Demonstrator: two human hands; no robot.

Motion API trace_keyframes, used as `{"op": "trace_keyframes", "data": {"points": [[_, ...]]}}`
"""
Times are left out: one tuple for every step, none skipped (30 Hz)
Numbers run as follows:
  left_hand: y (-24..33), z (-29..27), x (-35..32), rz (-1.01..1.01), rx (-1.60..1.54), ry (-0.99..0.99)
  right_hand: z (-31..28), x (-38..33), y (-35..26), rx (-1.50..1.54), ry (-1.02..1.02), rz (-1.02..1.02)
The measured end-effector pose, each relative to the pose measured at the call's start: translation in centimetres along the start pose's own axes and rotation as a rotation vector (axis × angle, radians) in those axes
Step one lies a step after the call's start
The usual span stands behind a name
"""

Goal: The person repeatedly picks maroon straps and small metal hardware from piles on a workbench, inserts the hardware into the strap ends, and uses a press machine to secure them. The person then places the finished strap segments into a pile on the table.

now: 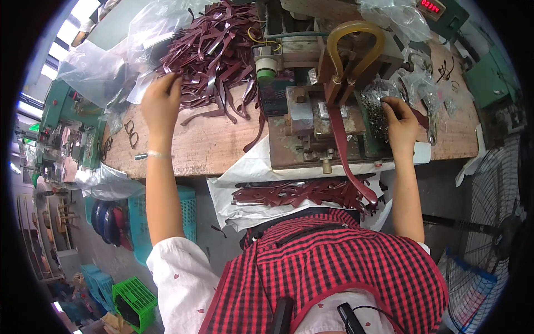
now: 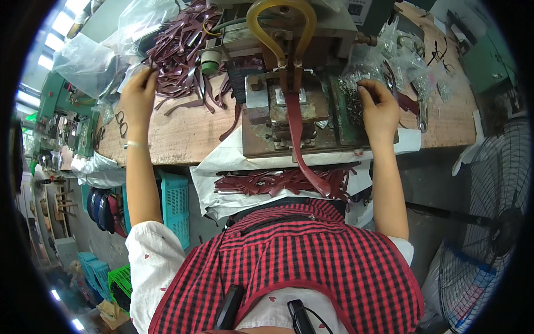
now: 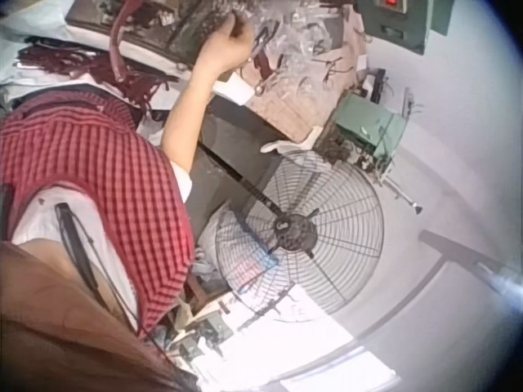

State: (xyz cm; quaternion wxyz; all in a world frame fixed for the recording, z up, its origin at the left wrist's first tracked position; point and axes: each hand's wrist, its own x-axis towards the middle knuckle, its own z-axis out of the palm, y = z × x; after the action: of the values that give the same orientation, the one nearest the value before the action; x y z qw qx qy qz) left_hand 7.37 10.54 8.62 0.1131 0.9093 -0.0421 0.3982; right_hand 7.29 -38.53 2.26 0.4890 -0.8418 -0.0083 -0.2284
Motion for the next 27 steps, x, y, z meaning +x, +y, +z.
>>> {"op": "trace_keyframes", "data": {"points": [[-1.8,1.7,-0.7,-0.050,0.059,-0.107,0.2,-0.2,-0.1,-0.011,0.022,-0.023],[-3.3,3.5,-2.3,-0.122,0.109,-0.199,0.5,-0.4,-0.2,-0.015,0.037,-0.043],[-4.5,5.7,-4.2,-0.192,0.147,-0.292,0.6,-0.8,-0.5,-0.023,0.053,-0.005],[-5.1,7.4,-6.2,-0.145,0.132,-0.257,0.3,-1.5,-0.8,-0.037,0.077,0.037],[-5.1,7.7,-7.9,-0.099,0.125,-0.218,0.2,-2.3,-0.9,-0.042,0.098,0.076],[-3.8,7.5,-8.8,-0.121,0.102,-0.173,-0.5,-3.0,-0.6,0.003,0.101,0.058],[-2.2,7.3,-8.8,-0.108,0.019,-0.084,-1.2,-3.8,-0.4,0.026,0.100,0.080],[-0.2,7.2,-8.4,-0.101,-0.074,0.000,-2.1,-4.5,-0.3,0.037,0.100,0.104],[1.7,6.9,-8.0,-0.104,-0.165,0.086,-3.0,-5.0,-0.6,0.046,0.093,0.124],[3.2,5.9,-7.5,-0.101,-0.183,0.096,-3.2,-5.0,-1.9,0.063,0.070,0.129],[4.5,5.3,-6.9,-0.145,-0.243,0.063,-3.1,-4.7,-3.8,0.141,0.012,0.104],[5.8,4.9,-6.1,-0.179,-0.306,0.029,-2.9,-4.4,-5.8,0.221,-0.037,0.082],[6.7,4.5,-5.6,-0.213,-0.359,-0.001,-2.2,-4.2,-7.4,0.310,-0.090,0.055],[7.3,4.9,-5.4,-0.301,-0.442,-0.019,-1.2,-3.9,-8.4,0.321,-0.113,0.021],[7.2,5.4,-5.9,-0.343,-0.447,-0.057,0.0,-3.3,-9.5,0.344,-0.150,-0.021],[6.3,6.7,-7.5,-0.328,-0.406,-0.093,1.5,-2.9,-9.9,0.349,-0.119,-0.088],[5.6,7.9,-8.9,-0.312,-0.369,-0.132,2.9,-2.9,-10.6,0.329,-0.127,-0.095],[6.0,7.8,-9.3,-0.404,-0.459,-0.096,4.1,-2.9,-10.6,0.445,-0.123,-0.054],[6.9,7.7,-10.4,-0.494,-0.554,-0.068,5.0,-3.1,-10.3,0.555,-0.113,-0.006],[7.3,7.6,-11.0,-0.587,-0.647,-0.039,5.3,-2.9,-10.7,0.550,-0.106,-0.010],[7.7,6.8,-11.1,-0.591,-0.750,-0.023,5.3,-3.2,-11.0,0.540,-0.112,0.002],[9.1,5.5,-10.3,-0.598,-0.908,0.024,5.1,-3.5,-11.1,0.527,-0.115,0.005],[10.7,3.9,-8.3,-0.590,-1.065,0.090,5.1,-3.4,-11.1,0.599,-0.128,0.055],[12.4,1.9,-6.4,-0.514,-1.166,0.144,5.1,-3.2,-11.3,0.674,-0.141,0.104],[14.2,-0.2,-4.6,-0.433,-1.266,0.195,5.1,-3.0,-11.5,0.749,-0.151,0.152],[16.2,-2.4,-2.7,-0.296,-1.385,0.177,5.2,-3.0,-11.6,0.855,-0.177,0.171],[17.8,-3.9,-1.2,-0.154,-1.509,0.148,5.1,-2.9,-11.9,0.870,-0.172,0.187]]}}
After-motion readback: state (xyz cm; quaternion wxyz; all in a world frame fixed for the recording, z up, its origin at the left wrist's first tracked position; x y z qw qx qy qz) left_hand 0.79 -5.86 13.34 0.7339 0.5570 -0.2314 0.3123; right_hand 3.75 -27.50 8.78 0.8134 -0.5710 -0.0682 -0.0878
